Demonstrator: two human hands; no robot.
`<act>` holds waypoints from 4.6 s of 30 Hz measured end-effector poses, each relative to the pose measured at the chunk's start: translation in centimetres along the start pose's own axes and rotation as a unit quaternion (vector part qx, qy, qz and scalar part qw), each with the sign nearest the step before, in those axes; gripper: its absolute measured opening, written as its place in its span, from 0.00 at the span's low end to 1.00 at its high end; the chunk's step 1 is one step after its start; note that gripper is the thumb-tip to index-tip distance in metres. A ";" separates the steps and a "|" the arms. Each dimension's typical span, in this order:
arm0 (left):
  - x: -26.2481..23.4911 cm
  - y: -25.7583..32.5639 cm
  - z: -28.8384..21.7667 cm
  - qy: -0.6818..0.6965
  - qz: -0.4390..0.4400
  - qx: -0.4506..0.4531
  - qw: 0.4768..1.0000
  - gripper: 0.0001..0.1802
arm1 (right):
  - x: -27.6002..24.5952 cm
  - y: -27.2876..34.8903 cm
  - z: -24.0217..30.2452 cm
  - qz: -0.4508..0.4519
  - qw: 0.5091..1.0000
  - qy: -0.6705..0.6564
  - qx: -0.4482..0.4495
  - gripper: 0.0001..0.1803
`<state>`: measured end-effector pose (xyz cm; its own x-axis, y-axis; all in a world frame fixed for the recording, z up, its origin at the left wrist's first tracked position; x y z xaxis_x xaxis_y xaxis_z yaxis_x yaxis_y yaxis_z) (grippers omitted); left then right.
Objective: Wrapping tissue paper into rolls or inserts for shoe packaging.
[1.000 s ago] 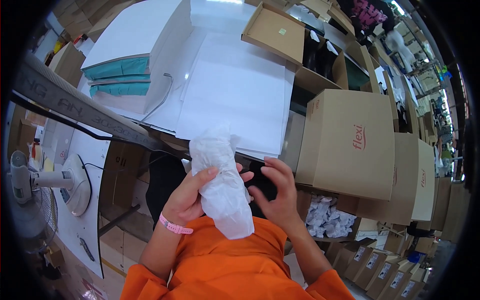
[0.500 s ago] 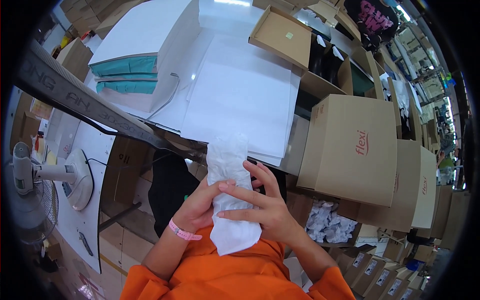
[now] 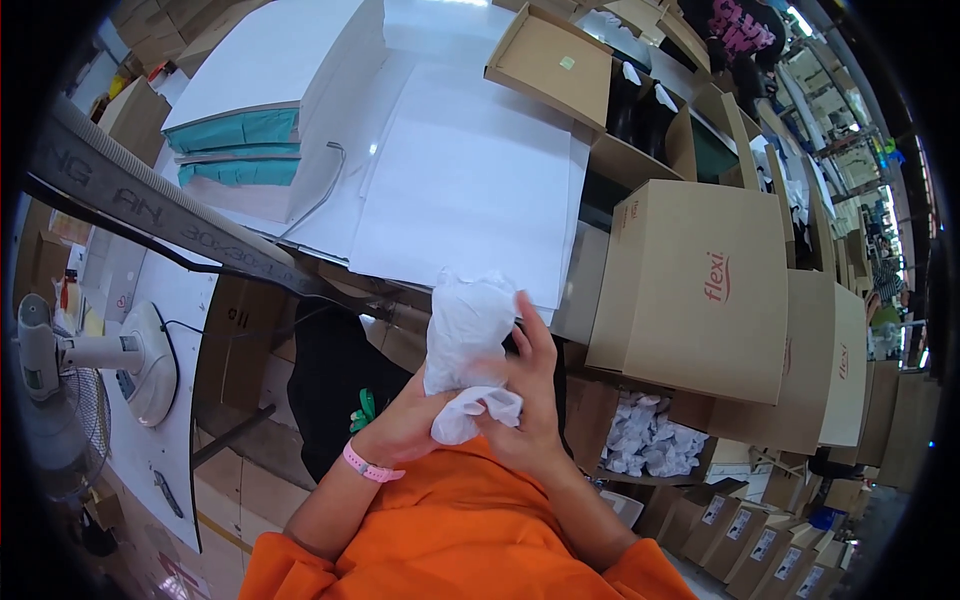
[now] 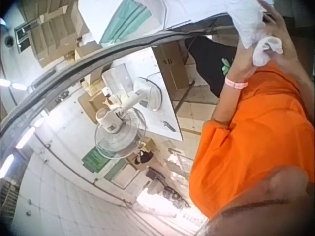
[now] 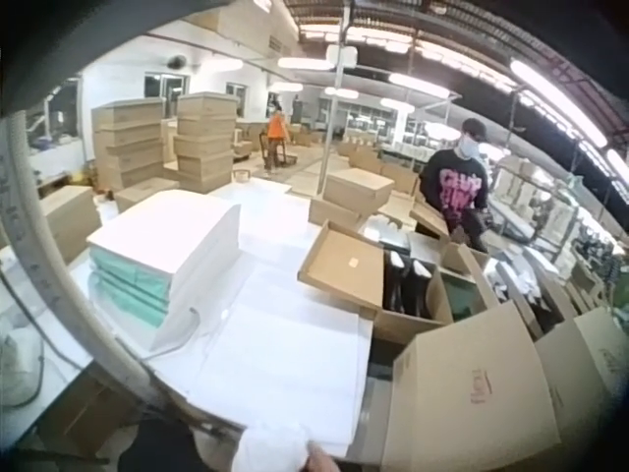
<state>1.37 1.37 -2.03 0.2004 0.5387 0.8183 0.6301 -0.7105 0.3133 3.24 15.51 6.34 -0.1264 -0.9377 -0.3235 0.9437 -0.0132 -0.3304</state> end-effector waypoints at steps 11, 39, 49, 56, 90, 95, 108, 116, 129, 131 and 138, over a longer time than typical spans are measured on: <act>0.3 0.3 -2.0 -0.119 0.067 0.120 0.983 0.45 | 3.2 1.0 -3.5 -0.001 0.947 -0.249 0.204 0.67; -2.1 0.8 1.2 0.121 0.030 -0.040 0.991 0.43 | 3.1 0.0 -0.1 0.056 0.955 0.270 0.106 0.32; 1.7 2.0 -0.5 -0.225 0.118 -0.042 0.966 0.54 | -0.3 2.7 -3.9 -0.077 0.930 -0.292 0.209 0.50; 0.8 2.3 2.6 -0.158 0.105 -0.136 0.972 0.45 | 0.0 2.7 -5.2 0.104 0.640 -0.653 0.391 0.42; 4.9 0.3 -1.4 -0.113 -0.048 0.079 0.989 0.55 | -0.7 5.6 -1.4 -0.115 0.967 -0.165 0.158 0.48; 4.5 -0.3 -1.5 -0.276 -0.031 0.250 0.928 0.52 | 3.2 9.2 -3.6 -0.020 0.732 -0.516 0.444 0.41; 3.7 4.4 -5.7 -0.242 0.096 0.092 0.961 0.70 | -1.5 5.0 -1.6 0.129 0.887 -0.305 0.322 0.34; 5.0 3.9 -4.1 -0.395 0.071 0.064 0.914 0.52 | -0.5 4.6 0.0 0.131 0.927 -0.182 0.301 0.35; 4.6 2.8 -3.3 -0.387 0.026 0.203 0.899 0.45 | -0.5 3.6 1.0 0.166 0.940 -0.196 0.224 0.44; 4.6 2.8 -3.2 -0.411 0.023 0.213 0.886 0.45 | -0.4 4.2 0.6 0.180 0.938 -0.193 0.226 0.47; 4.1 3.2 -2.1 -0.412 -0.031 0.313 0.855 0.45 | 2.3 5.5 1.8 0.155 0.957 -0.156 0.187 0.54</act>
<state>2.65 0.37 3.29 0.4502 0.8859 0.1117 0.8852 -0.4265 -0.1857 8.66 12.67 5.40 0.2203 -0.9739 -0.0540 0.9718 0.2144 0.0980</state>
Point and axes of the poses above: each hand's wrist, its own y-axis away from the middle knuckle, its own x-axis out of the palm, z = x × y, the point moved 6 cm from there along -y, towards the middle knuckle, and after that the axes turned 1 degree about -y, right-handed, at the moved point
